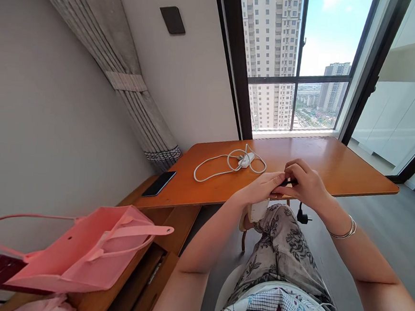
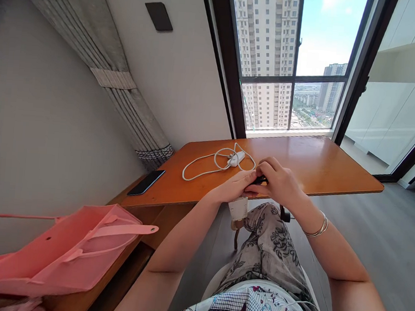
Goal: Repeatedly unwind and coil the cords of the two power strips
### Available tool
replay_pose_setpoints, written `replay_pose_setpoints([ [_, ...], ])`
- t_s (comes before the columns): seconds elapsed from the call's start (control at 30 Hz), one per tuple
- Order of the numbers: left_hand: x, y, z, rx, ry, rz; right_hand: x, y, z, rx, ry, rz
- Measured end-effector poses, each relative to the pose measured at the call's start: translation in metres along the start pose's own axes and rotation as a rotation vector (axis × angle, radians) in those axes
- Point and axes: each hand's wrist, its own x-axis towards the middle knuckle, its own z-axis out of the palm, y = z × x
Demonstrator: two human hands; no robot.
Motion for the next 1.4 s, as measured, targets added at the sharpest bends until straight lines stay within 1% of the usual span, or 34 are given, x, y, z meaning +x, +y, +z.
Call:
replay_pose_setpoints([
  [0.1, -0.001, 0.001, -0.003, -0.035, -0.098, -0.084, 0.002, -0.001, -0.001, 0.021, -0.003, 0.028],
  [0.2, -0.003, 0.001, -0.004, -0.057, -0.175, -0.14, 0.002, -0.001, -0.005, 0.074, -0.043, 0.032],
  [0.33, -0.006, -0.003, -0.003, -0.139, -0.265, -0.15, 0.003, -0.007, -0.017, 0.188, -0.144, 0.004],
  [0.43, -0.01, -0.004, -0.005, -0.162, -0.306, -0.148, 0.002, -0.011, -0.028, 0.231, -0.219, 0.005],
  [0.5, -0.012, -0.003, -0.008, -0.209, -0.286, -0.136, 0.0, -0.01, -0.031, 0.242, -0.297, 0.018],
  [0.57, -0.013, -0.003, -0.01, -0.281, -0.231, -0.132, -0.002, -0.007, -0.03, 0.241, -0.322, 0.039],
  [0.67, -0.012, -0.004, -0.009, -0.391, -0.164, -0.145, -0.005, 0.001, -0.019, 0.262, -0.226, 0.101],
  [0.7, -0.011, -0.004, -0.008, -0.427, -0.159, -0.153, -0.005, 0.003, -0.015, 0.297, -0.2, 0.136],
  [0.77, -0.008, -0.006, -0.008, -0.504, -0.168, -0.175, -0.003, 0.007, -0.006, 0.403, -0.196, 0.222],
  [0.9, -0.005, -0.01, -0.011, -0.636, -0.194, -0.25, 0.003, 0.014, 0.004, 0.632, -0.252, 0.391],
  [1.03, -0.004, -0.014, -0.014, -0.696, -0.221, -0.269, 0.009, 0.02, 0.005, 0.846, -0.373, 0.488],
  [1.1, -0.003, -0.017, -0.013, -0.72, -0.206, -0.282, 0.011, 0.023, 0.005, 0.929, -0.428, 0.519],
  [1.17, -0.002, -0.018, -0.01, -0.763, -0.17, -0.293, 0.012, 0.026, 0.006, 1.012, -0.449, 0.551],
  [1.23, -0.001, -0.017, -0.006, -0.816, -0.13, -0.281, 0.011, 0.03, 0.011, 1.121, -0.422, 0.587],
  [1.3, 0.0, -0.014, -0.003, -0.87, -0.087, -0.244, 0.008, 0.034, 0.021, 1.25, -0.349, 0.623],
  [1.33, 0.001, -0.012, -0.002, -0.898, -0.052, -0.215, 0.006, 0.036, 0.028, 1.306, -0.298, 0.641],
  [1.4, 0.002, -0.007, -0.003, -0.963, 0.065, -0.136, -0.001, 0.039, 0.043, 1.358, -0.199, 0.686],
])
